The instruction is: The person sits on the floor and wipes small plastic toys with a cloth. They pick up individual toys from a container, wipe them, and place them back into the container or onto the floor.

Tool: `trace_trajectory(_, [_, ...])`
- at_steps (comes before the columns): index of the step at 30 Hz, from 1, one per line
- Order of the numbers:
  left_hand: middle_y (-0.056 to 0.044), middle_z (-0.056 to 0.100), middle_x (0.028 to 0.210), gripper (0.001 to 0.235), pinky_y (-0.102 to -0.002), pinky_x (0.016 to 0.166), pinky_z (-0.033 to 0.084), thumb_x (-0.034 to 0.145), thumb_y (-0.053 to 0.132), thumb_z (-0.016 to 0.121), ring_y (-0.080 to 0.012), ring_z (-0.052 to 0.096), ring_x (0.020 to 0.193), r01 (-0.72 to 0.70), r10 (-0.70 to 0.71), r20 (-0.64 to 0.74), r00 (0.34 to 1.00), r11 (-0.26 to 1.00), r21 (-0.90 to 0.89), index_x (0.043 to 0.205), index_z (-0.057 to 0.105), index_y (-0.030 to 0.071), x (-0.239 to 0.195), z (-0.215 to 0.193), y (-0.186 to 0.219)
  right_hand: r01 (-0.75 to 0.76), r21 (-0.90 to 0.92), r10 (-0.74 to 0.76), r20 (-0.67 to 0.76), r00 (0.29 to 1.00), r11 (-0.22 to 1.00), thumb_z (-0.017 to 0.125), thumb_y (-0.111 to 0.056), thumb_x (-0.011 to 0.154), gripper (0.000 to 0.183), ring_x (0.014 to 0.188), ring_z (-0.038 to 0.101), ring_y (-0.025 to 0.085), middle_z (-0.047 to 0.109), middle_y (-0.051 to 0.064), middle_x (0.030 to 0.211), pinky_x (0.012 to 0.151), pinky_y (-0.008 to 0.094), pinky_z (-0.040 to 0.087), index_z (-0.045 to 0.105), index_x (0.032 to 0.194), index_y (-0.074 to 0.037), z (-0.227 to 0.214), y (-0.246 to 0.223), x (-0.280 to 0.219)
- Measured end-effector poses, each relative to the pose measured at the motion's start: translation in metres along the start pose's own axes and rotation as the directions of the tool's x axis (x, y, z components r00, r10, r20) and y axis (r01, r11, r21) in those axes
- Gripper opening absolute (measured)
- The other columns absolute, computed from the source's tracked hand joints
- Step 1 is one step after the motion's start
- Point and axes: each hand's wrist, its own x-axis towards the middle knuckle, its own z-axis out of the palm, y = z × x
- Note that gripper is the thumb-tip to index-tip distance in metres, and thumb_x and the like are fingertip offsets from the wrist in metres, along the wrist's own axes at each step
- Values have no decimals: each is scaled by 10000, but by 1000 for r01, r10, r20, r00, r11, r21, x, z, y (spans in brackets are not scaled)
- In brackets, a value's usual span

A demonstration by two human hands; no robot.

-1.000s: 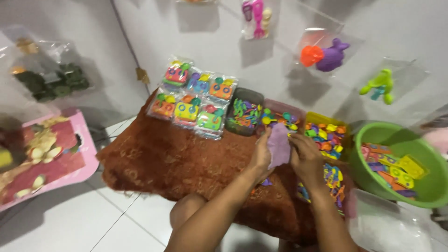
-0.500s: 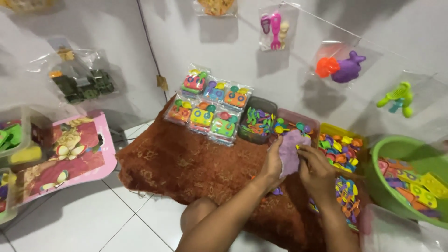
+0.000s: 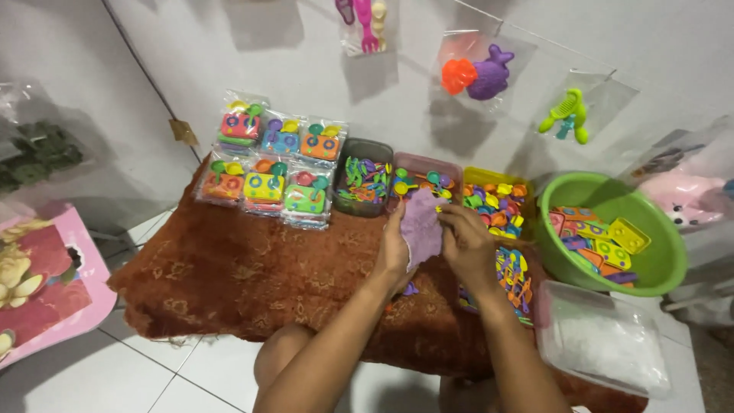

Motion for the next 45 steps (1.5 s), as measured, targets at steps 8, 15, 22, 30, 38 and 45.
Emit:
trace_trajectory(8, [-91, 741, 1095, 445, -442, 1005, 525, 937, 482, 647, -246, 691, 1037, -80, 80, 19, 997, 996, -34, 1144, 747, 102, -15, 8, 1, 44, 37, -45, 20, 999, 998, 698, 133, 826, 216, 969, 737, 343, 759, 129, 1034, 878, 424, 589, 765, 949, -32, -3, -11, 4])
trace_trajectory(15, [-10, 706, 983, 279, -344, 964, 533, 933, 423, 700, -145, 660, 962, -168, 171, 34, 985, 984, -66, 1000, 728, 153, -33, 33, 13, 98, 46, -100, 39, 994, 994, 721, 116, 821, 221, 959, 743, 326, 768, 116, 1029, 865, 406, 588, 777, 936, -64, -4, -33, 6])
trace_trajectory(22, [-85, 699, 1202, 474, -470, 1036, 495, 891, 517, 723, -284, 647, 1132, -53, 52, -11, 999, 998, -35, 1202, 723, 158, -2, 9, -12, 36, 4, -36, -16, 999, 999, 743, 117, 876, 189, 1004, 735, 310, 763, 105, 1070, 912, 388, 572, 768, 945, -57, -1, 2, -1])
trace_trajectory(30, [-58, 661, 1241, 493, -413, 1056, 483, 907, 512, 712, -214, 613, 1158, -73, 73, -9, 997, 997, 14, 1265, 679, 174, 6, -2, -9, 55, -37, -55, 2, 999, 998, 746, 92, 875, 187, 1005, 735, 317, 767, 110, 1081, 904, 394, 575, 782, 956, -73, -1, -6, -1])
trace_trajectory(38, [-99, 630, 1317, 507, -322, 1078, 438, 1073, 363, 348, -200, 596, 1191, -152, 187, 419, 888, 982, -116, 1400, 535, 24, 18, -21, -16, -63, 24, 60, 128, 990, 998, 683, 93, 830, 249, 1047, 711, 257, 732, 117, 1216, 917, 336, 561, 740, 1066, 36, -9, -37, 2])
trace_trajectory(45, [-80, 645, 1275, 420, -298, 1064, 443, 1090, 294, 347, -167, 604, 1157, -235, 252, 413, 875, 968, -91, 1335, 564, 29, 16, -21, -17, -101, 33, 96, 146, 985, 994, 711, 84, 822, 230, 1038, 720, 253, 739, 134, 1211, 890, 337, 573, 748, 1044, 38, -10, -40, 3])
